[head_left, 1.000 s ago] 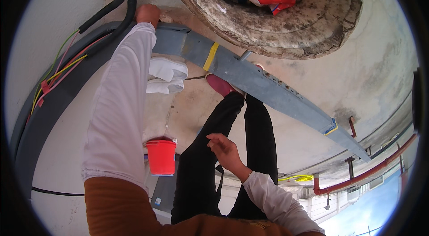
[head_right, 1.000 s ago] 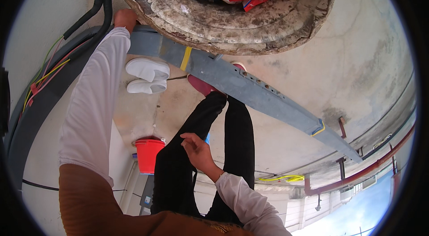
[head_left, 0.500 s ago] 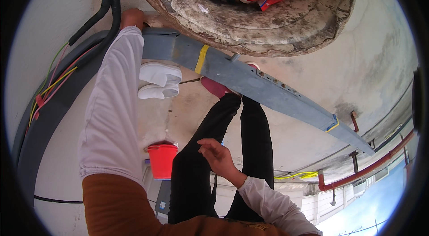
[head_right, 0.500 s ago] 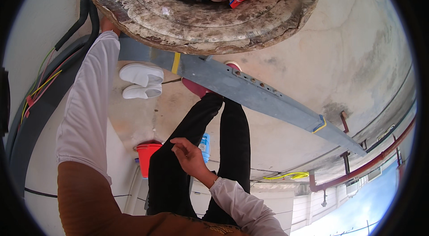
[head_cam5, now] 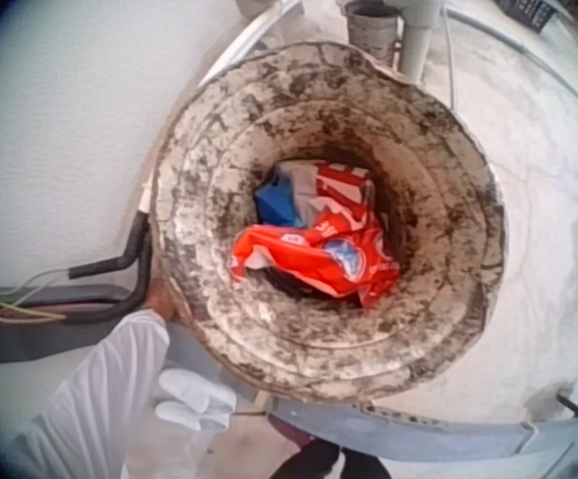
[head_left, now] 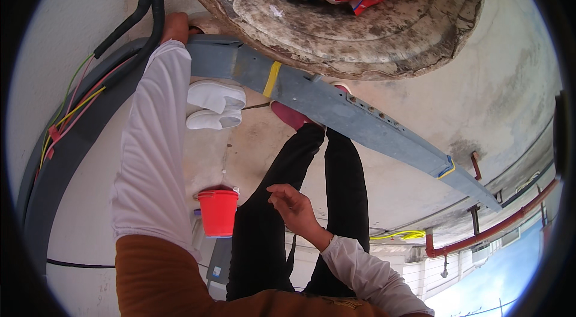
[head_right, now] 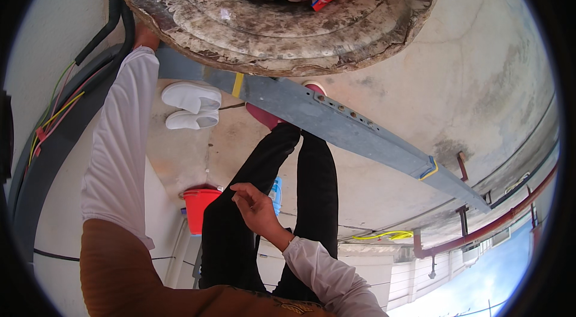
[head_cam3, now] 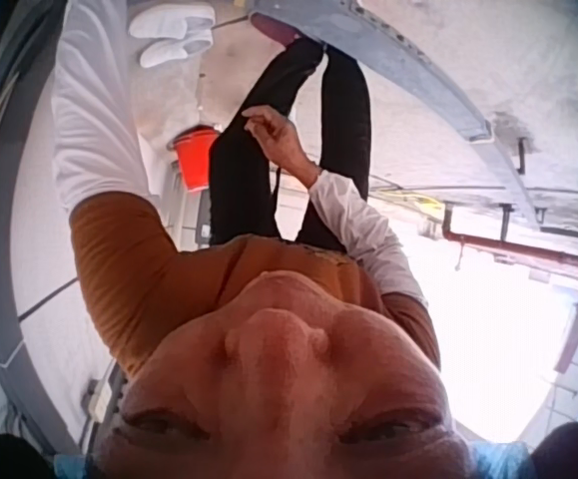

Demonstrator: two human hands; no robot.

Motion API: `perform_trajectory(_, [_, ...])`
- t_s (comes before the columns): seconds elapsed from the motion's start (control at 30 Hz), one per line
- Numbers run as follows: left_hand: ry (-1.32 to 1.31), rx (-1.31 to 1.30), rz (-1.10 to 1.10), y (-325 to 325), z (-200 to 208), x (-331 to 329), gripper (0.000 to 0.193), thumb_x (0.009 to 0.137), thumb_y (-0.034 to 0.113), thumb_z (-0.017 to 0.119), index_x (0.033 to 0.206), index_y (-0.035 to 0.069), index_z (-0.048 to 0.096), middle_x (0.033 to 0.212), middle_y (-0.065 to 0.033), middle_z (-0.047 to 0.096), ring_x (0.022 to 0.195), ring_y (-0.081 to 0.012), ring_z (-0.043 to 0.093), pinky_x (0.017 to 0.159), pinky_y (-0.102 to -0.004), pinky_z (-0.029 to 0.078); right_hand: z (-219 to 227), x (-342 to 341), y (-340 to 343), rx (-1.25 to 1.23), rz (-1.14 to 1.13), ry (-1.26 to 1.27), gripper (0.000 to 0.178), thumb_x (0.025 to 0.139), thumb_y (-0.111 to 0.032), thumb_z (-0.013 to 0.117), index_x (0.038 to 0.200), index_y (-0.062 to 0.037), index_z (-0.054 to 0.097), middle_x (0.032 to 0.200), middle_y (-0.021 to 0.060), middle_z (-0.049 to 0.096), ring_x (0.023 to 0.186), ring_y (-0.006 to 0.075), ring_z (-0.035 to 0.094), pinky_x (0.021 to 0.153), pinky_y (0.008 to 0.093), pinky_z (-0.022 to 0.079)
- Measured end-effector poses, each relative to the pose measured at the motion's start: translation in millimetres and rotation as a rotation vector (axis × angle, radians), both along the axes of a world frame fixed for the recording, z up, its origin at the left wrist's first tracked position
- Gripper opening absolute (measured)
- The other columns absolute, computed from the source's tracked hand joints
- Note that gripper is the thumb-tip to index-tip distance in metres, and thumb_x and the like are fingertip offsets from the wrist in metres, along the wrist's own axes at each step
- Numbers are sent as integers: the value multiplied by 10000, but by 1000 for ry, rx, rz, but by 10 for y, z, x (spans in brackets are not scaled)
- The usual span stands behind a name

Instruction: The person pours liquid detergent from a large refill pouch into a small blue basin. They then fold and crumple the empty pouch and place it into a nearby bucket. Finally, they pick up the blue basin and set it down again.

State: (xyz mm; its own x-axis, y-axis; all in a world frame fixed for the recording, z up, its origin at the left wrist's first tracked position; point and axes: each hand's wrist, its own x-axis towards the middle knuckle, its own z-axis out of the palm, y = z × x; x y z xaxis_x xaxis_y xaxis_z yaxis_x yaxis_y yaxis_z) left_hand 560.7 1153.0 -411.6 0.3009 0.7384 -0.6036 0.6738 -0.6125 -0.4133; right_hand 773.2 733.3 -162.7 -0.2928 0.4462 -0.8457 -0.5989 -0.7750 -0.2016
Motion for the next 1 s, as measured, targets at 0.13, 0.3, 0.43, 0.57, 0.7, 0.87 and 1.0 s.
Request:
perform_trajectory(0.13, [-48, -22, 92, -58, 204, 184, 422, 626, 353, 804, 866, 22, 698, 869, -189, 663, 830, -320, 654, 753, -375, 519, -25, -34, -32, 17, -23, -21, 248, 887, 13, 479, 1114, -60, 550, 845, 8, 569, 753, 64, 513, 685, 196, 420])
perform_trajectory(0.3, [-62, -49, 210, -106, 397, 364, 408, 630, 303, 812, 885, 9, 694, 876, -204, 659, 827, -333, 653, 764, -376, 522, -23, -36, -11, -6, -15, -4, 251, 882, 20, 481, 1112, -52, 548, 848, 10, 574, 748, 65, 515, 686, 196, 422])
perform_trajectory(0.43, [-88, -5, 231, -79, 344, 272, 424, 618, 276, 827, 904, -4, 687, 873, -206, 662, 827, -322, 659, 741, -371, 532, -23, -53, -27, 6, -33, -20, 252, 880, 23, 485, 1112, -52, 548, 858, 13, 580, 754, 66, 522, 691, 199, 426])
perform_trajectory(0.57, [-51, 0, 309, -26, 253, 240, 440, 610, 259, 837, 923, -9, 682, 863, -203, 667, 808, -301, 668, 717, -359, 539, -45, -62, -38, -11, 4, -19, 248, 881, 19, 490, 1110, -54, 549, 863, 14, 584, 761, 65, 525, 693, 199, 428])
perform_trajectory(0.7, [-42, -13, 225, -28, 215, 205, 406, 623, 273, 818, 898, 4, 687, 862, -205, 663, 816, -312, 662, 720, -368, 536, -48, -95, -53, -33, 1, -17, 221, 883, 6, 509, 1093, -47, 552, 847, 16, 585, 794, 68, 546, 722, 203, 437])
perform_trajectory(0.87, [33, -44, 182, 5, 188, 204, 374, 638, 302, 795, 852, 14, 691, 874, -218, 653, 857, -347, 645, 767, -395, 524, -66, -118, -64, -40, 15, -30, 212, 881, 4, 518, 1083, -47, 553, 839, 15, 582, 813, 69, 555, 736, 203, 440])
perform_trajectory(1.0, [12, -43, 195, 16, 136, 142, 452, 606, 353, 815, 861, 2, 690, 878, -216, 655, 854, -345, 646, 763, -385, 527, -73, -142, -85, -25, 0, -40, 215, 878, 10, 518, 1083, -48, 553, 839, 14, 582, 813, 70, 556, 737, 202, 440])
